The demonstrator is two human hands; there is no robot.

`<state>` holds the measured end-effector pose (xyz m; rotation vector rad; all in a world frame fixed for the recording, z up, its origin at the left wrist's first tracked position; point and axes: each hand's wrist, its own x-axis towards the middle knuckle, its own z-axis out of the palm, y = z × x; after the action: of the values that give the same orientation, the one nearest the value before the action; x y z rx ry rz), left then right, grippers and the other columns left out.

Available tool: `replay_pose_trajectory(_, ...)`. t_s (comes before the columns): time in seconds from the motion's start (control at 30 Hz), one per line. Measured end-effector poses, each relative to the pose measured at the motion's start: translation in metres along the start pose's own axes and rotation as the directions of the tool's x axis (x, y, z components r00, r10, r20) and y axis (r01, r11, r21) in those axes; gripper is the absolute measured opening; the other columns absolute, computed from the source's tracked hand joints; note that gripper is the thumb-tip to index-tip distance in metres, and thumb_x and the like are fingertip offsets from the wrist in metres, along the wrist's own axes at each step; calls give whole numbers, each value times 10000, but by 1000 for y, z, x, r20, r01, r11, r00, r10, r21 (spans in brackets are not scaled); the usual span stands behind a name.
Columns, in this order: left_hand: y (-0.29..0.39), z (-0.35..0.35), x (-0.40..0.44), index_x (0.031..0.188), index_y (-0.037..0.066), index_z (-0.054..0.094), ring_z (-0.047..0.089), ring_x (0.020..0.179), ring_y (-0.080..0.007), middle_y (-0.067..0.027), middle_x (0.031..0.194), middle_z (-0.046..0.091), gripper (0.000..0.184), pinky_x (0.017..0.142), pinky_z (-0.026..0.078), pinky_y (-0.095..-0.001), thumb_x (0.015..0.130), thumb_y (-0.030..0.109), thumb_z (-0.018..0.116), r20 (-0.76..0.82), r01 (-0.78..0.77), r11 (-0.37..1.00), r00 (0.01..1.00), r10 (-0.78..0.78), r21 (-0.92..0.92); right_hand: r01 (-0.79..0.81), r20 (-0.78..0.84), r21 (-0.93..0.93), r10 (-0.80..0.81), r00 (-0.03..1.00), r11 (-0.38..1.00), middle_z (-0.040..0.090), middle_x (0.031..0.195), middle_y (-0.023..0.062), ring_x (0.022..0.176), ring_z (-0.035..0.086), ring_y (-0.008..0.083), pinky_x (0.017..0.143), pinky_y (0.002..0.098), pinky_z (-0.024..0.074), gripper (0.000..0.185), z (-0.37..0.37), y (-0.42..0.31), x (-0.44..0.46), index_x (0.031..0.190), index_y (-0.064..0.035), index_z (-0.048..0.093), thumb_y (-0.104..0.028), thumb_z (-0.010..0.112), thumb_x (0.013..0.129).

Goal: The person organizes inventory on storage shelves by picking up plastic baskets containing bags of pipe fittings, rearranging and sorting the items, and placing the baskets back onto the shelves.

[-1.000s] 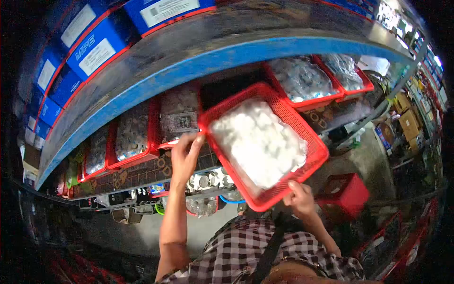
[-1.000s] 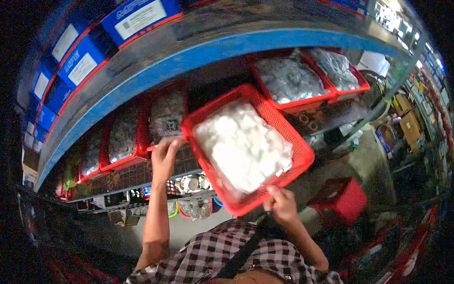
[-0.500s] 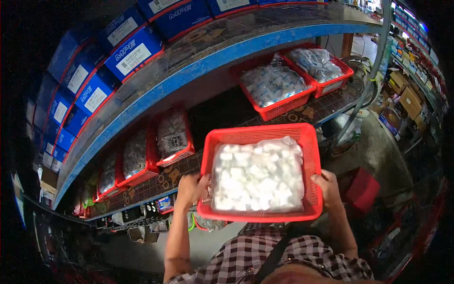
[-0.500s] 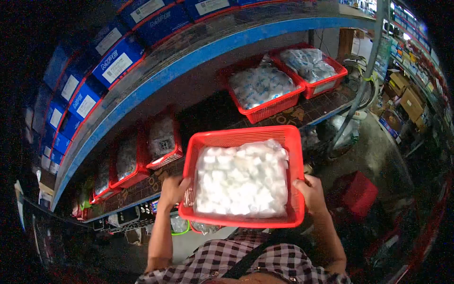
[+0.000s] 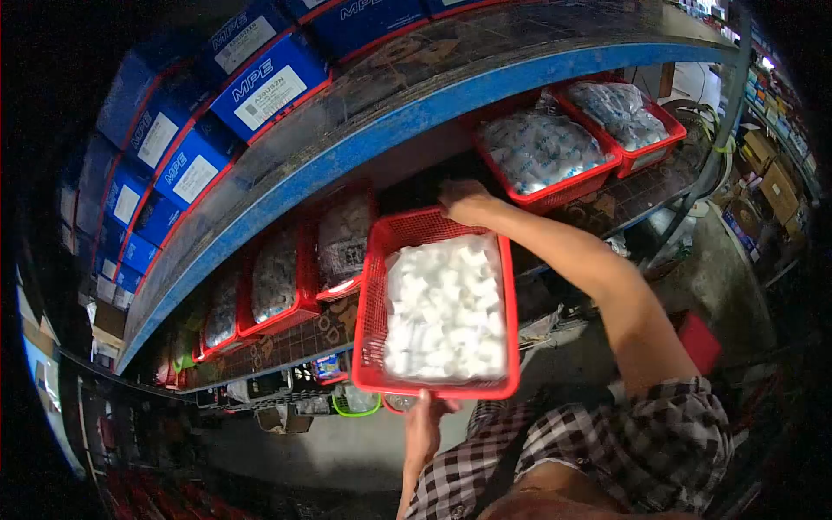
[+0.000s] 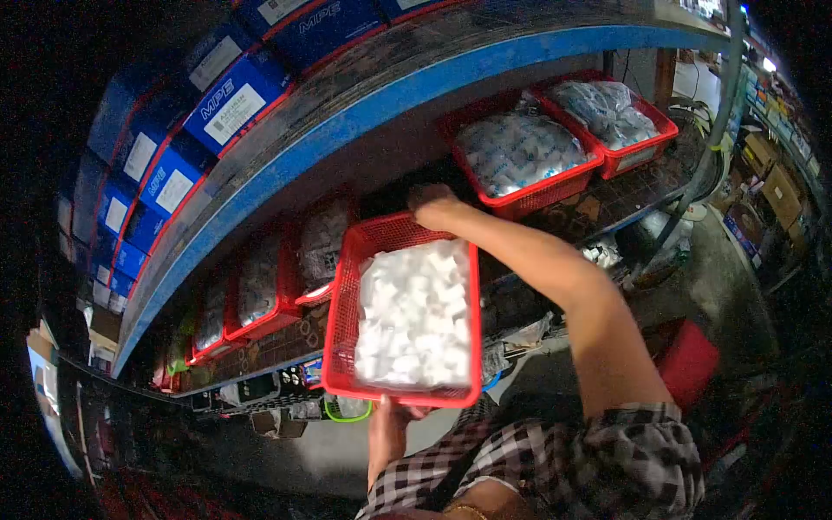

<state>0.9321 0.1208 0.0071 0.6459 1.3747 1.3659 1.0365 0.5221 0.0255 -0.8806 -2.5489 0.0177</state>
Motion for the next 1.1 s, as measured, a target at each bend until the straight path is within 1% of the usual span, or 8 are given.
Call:
replay_pose_trajectory(0.1, -4, 18, 31, 971, -66, 575, 597, 833, -266, -199, 888, 639, 572, 825, 427, -362, 944, 453, 334, 277, 173, 973, 952, -127, -150, -44, -107, 79, 52, 993, 996, 591, 932, 163, 903, 564, 334, 790, 422, 468, 251, -2, -12, 11, 942, -53, 628, -239, 575, 783)
replay_pose_trajectory(0.23, 12, 44, 60, 1065, -77, 509, 598, 860, -282, -207, 925, 633, 580, 804, 426, -364, 923, 473, 390, 331, 281, 951, 916, -226, -129, -29, -480, 97, 72, 874, 995, 614, 885, 199, 827, 592, 363, 712, 461, 470, 265, -53, 12, -43, 903, -57, 652, -266, 567, 762)
replay_pose_trajectory(0.3, 17, 53, 80, 1092, -59, 458, 604, 842, -290, -226, 921, 625, 578, 764, 435, -371, 911, 488, 419, 299, 282, 944, 928, -223, -171, -436, -110, -27, 430, 896, 900, 627, 730, 193, 688, 598, 380, 678, 477, 465, 227, -76, 45, -80, 751, -32, 665, -246, 595, 723)
replay_pose_trajectory(0.33, 16, 53, 96, 1074, -40, 449, 605, 832, -282, -227, 924, 627, 572, 738, 438, -353, 898, 504, 439, 335, 285, 943, 917, -216, -172, -292, -465, -23, 248, 850, 956, 605, 693, 178, 684, 577, 374, 660, 481, 446, 182, -73, 64, -95, 694, -33, 645, -194, 574, 742)
replay_pose_trajectory(0.4, 32, 66, 122, 1043, -39, 485, 602, 826, -265, -216, 935, 631, 606, 736, 434, -333, 881, 543, 441, 329, 278, 948, 919, -216, -155, -375, -398, -248, 259, 880, 893, 561, 701, 160, 722, 532, 355, 666, 467, 409, 166, -67, 96, -130, 675, -27, 592, -142, 532, 779)
replay_pose_trajectory(0.47, 30, 68, 168, 1059, -61, 514, 597, 851, -255, -205, 959, 632, 672, 752, 436, -326, 870, 578, 426, 360, 265, 954, 911, -201, -137, -306, -587, -122, 179, 789, 944, 510, 741, 148, 767, 482, 337, 686, 447, 375, 142, -65, 96, -143, 704, -18, 533, -110, 493, 805)
replay_pose_trajectory(1.0, 33, 89, 266, 1003, -60, 557, 597, 843, -253, -199, 921, 632, 639, 767, 447, -351, 916, 539, 353, 353, 15, 979, 934, 59, -203, -426, -715, -352, 54, 697, 833, 465, 723, 145, 773, 461, 353, 758, 482, 351, 190, -11, 135, -146, 629, -48, 452, -162, 483, 777)
replay_pose_trajectory(1.1, 45, 103, 256, 913, -49, 570, 604, 800, -253, -206, 854, 634, 631, 707, 454, -353, 914, 544, 357, 177, 11, 983, 984, 23, -183, -313, -690, 91, 287, 665, 945, 472, 727, 126, 752, 454, 332, 683, 451, 327, 237, -25, 127, -131, 635, -61, 461, -211, 448, 817)
